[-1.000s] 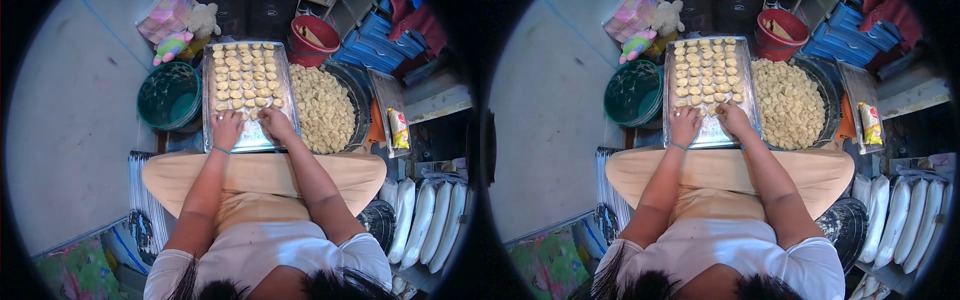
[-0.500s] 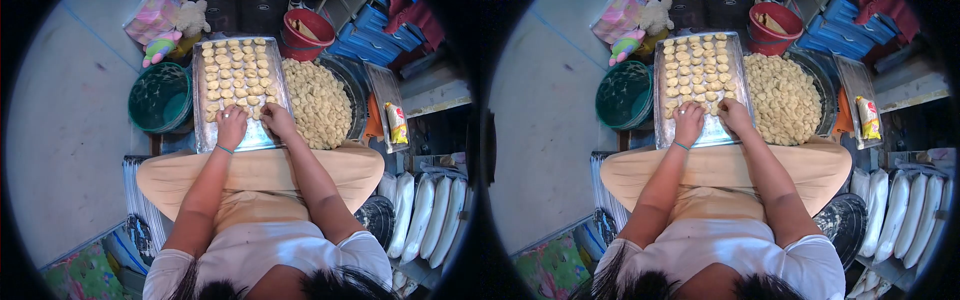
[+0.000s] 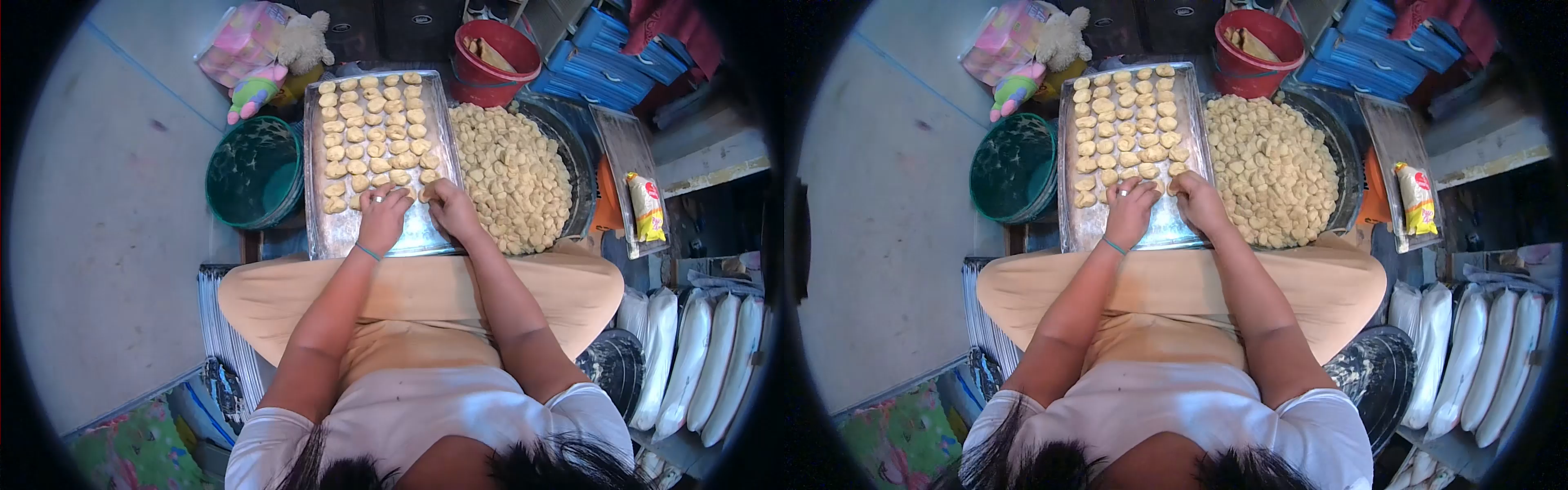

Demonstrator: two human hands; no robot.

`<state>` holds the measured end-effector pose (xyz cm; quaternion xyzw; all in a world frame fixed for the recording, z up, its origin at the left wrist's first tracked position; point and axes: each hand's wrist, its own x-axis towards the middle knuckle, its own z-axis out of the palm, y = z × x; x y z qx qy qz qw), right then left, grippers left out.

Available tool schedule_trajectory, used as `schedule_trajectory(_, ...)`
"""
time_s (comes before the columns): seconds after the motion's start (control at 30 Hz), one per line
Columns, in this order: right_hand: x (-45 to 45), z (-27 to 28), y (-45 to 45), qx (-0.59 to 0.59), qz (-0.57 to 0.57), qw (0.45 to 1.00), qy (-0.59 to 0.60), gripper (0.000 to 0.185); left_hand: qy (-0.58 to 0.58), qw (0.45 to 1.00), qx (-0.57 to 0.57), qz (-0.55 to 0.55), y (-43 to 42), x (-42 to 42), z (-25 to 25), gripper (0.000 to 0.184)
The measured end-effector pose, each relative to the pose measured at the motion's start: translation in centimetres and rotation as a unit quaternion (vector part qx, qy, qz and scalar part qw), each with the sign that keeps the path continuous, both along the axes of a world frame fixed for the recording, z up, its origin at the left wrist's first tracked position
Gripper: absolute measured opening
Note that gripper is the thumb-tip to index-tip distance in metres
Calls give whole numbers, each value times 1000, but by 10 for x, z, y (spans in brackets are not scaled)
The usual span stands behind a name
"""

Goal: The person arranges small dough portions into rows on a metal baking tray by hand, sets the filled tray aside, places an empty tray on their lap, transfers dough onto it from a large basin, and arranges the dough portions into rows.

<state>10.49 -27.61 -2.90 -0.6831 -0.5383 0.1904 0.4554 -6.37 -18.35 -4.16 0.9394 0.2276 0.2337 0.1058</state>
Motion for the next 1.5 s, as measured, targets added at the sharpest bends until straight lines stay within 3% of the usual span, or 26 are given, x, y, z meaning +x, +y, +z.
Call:
schedule_trajectory(0.1, 2, -8, -3, 34, 24, 999, 6, 18, 0, 1000, -1, 5, -3, 0, 5, 34)
schedule_trajectory(0.2, 17, -3, -11, 96, -14, 990, -98, 21, -16, 1000, 8, 15, -12, 2, 11, 36)
schedule_trajectory(0.27, 63, -37, -22, 123, -134, 983, -4, 27, 27, 999, 1, 18, -19, -1, 13, 43)
schedule_trajectory(0.33, 130, -103, -46, 17, -320, 947, 23, 46, 54, 996, 4, 71, -33, -4, 15, 49)
schedule_trajectory(0.4, 139, -127, -77, -325, -402, 855, -41, 79, 97, 986, -15, 137, -35, -15, 21, 58)
schedule_trajectory(0.47, 121, -217, -122, -444, -199, 839, -244, 98, 86, 977, -3, 195, -23, -31, 16, 58)
schedule_trajectory(0.53, 102, -205, -118, -463, -236, 830, -203, 82, 65, 969, -11, 240, -10, -44, 17, 58)
schedule_trajectory(0.63, 114, -203, -117, -469, -203, 851, -123, 62, 34, 961, -25, 273, -2, -50, 18, 56)
schedule_trajectory(0.73, 143, -215, -126, -432, -249, 865, -66, 47, 29, 964, -43, 261, -8, -46, 28, 54)
schedule_trajectory(0.83, 160, -188, -132, -347, -361, 834, 233, 44, -14, 969, -34, 245, -13, -57, 36, 51)
schedule_trajectory(0.87, 186, -224, -137, -367, -346, 848, 163, 53, -30, 969, -30, 242, -11, -61, 35, 50)
schedule_trajectory(0.97, 165, -188, -130, -524, -237, 814, -80, 72, -60, 969, -45, 234, -16, -70, 34, 45)
schedule_trajectory(1.0, 147, -183, -134, -536, -190, 815, -110, 89, -59, 969, -58, 231, -19, -73, 36, 44)
schedule_trajectory(1.03, 139, -200, -133, -557, -142, 800, -172, 77, -60, 969, -69, 230, -21, -74, 37, 43)
schedule_trajectory(1.1, 133, -210, -135, -495, -145, 840, -168, 44, -59, 972, -48, 224, -27, -79, 35, 41)
schedule_trajectory(1.13, 145, -228, -136, -498, -121, 831, -217, 42, -56, 973, -47, 219, -29, -82, 33, 41)
schedule_trajectory(1.2, 162, -226, -140, -484, -169, 851, -113, 41, -58, 978, -24, 197, -33, -83, 34, 40)
schedule_trajectory(1.23, 158, -226, -145, -375, -265, 883, -98, 34, -76, 979, -24, 190, -35, -84, 36, 39)
schedule_trajectory(1.3, 165, -212, -146, -354, -293, 888, -36, 39, -95, 980, -32, 172, -40, -90, 39, 39)
schedule_trajectory(1.33, 163, -203, -143, -272, -315, 904, 99, 39, -115, 978, -31, 173, -43, -89, 41, 36)
schedule_trajectory(1.4, 165, -187, -126, -98, -343, 862, 360, 38, -148, 975, -50, 156, -46, -85, 48, 35)
schedule_trajectory(1.5, 156, -101, -94, 3, -313, 882, 351, 25, -212, 961, -152, 92, -51, -59, 59, 32)
